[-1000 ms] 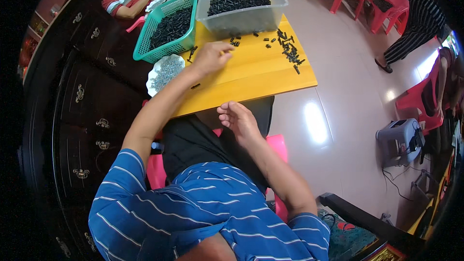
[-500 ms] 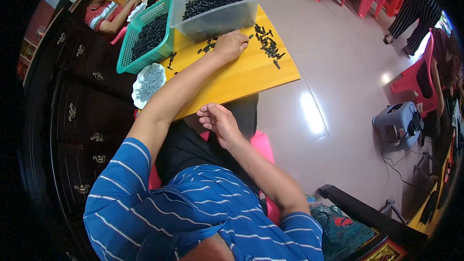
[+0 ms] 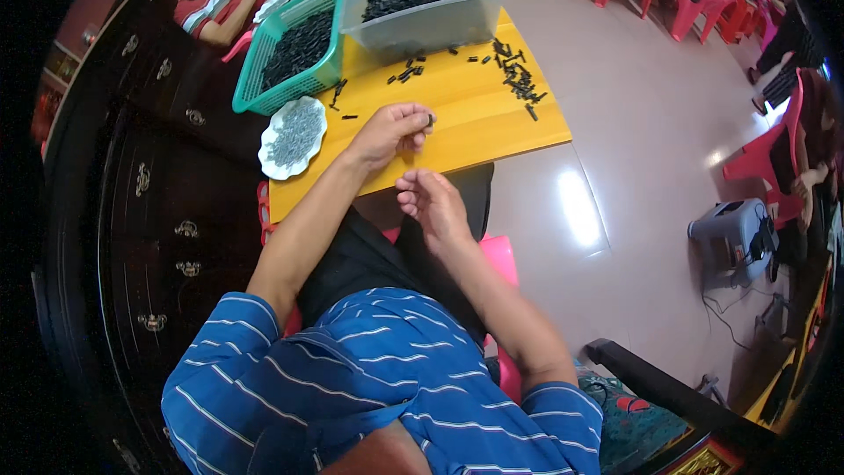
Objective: The person assembles small components by picking up plastic parts and metal pieces from the table, inserting the metal pieces into the plastic parts by hand, and placing the assembled items on the table.
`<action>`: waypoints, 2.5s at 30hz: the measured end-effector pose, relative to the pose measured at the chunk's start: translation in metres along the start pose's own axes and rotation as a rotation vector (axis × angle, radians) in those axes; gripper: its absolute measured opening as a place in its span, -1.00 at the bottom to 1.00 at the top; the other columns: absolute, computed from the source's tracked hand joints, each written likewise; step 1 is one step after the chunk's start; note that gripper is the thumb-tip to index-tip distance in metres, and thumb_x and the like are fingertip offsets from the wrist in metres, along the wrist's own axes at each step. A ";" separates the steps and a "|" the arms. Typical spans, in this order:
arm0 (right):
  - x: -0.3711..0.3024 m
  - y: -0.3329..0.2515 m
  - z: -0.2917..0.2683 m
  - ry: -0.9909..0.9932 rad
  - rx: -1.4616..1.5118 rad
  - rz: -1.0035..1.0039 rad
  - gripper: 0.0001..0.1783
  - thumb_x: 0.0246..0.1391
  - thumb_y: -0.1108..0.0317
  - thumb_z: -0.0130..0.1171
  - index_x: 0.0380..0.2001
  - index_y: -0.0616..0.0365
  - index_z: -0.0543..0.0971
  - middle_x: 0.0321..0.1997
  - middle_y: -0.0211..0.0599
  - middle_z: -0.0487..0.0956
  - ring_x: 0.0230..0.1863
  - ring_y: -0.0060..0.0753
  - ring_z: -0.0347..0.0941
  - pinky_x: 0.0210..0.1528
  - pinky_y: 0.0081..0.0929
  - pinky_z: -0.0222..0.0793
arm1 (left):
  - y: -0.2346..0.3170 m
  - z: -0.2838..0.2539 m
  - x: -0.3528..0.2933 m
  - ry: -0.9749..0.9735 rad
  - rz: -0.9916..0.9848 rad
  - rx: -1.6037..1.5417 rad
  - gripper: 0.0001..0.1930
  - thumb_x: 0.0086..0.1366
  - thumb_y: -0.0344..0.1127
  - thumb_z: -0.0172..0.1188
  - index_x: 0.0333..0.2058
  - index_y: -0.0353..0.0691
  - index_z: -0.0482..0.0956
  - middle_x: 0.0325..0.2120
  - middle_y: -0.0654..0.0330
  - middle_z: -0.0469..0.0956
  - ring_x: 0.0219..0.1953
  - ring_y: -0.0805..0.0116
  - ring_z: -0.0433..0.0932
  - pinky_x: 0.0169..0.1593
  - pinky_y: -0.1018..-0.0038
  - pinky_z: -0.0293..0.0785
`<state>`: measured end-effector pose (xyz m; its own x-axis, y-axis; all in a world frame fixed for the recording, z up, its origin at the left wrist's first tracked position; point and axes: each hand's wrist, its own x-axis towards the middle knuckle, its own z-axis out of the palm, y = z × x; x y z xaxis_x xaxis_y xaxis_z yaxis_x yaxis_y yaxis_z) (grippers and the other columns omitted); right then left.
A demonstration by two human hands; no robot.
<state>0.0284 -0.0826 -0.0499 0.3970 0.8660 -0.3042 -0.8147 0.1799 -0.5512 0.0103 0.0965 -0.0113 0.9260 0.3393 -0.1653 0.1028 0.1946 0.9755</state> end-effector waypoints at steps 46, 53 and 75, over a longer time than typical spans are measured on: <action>0.002 0.013 0.004 -0.049 -0.334 -0.248 -0.77 0.30 0.17 0.17 -0.18 0.11 0.52 -0.32 -0.45 0.56 -0.32 -0.65 0.47 -0.20 -0.63 0.40 | -0.019 0.013 -0.116 0.208 0.088 0.127 -0.88 0.40 -0.37 0.12 -0.20 -0.30 0.56 -0.44 0.35 0.55 -0.47 0.67 0.46 -0.35 0.69 0.45; -0.001 0.009 0.006 0.020 -0.193 -0.164 -0.77 0.31 0.16 0.16 -0.14 0.07 0.51 -0.30 -0.49 0.54 -0.32 -0.65 0.48 -0.20 -0.63 0.41 | -0.016 0.007 -0.126 0.102 0.039 -0.233 -0.86 0.41 -0.35 0.12 -0.16 -0.28 0.52 -0.38 0.29 0.55 -0.45 0.62 0.52 -0.34 0.66 0.53; 0.007 0.007 -0.003 0.109 0.158 0.039 -0.82 0.37 0.15 -0.03 -0.24 -0.01 0.43 -0.38 -0.44 0.53 -0.39 -0.51 0.48 -0.26 -0.52 0.44 | 0.016 0.081 0.088 0.152 0.612 0.950 -0.85 0.24 -0.32 0.18 -0.32 -0.29 0.55 -0.47 0.06 0.61 -0.41 0.15 0.62 -0.29 0.28 0.50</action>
<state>0.0273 -0.0768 -0.0585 0.4006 0.8195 -0.4099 -0.8830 0.2259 -0.4113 0.1225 0.0546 0.0012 0.8684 0.2580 0.4235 -0.0579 -0.7955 0.6032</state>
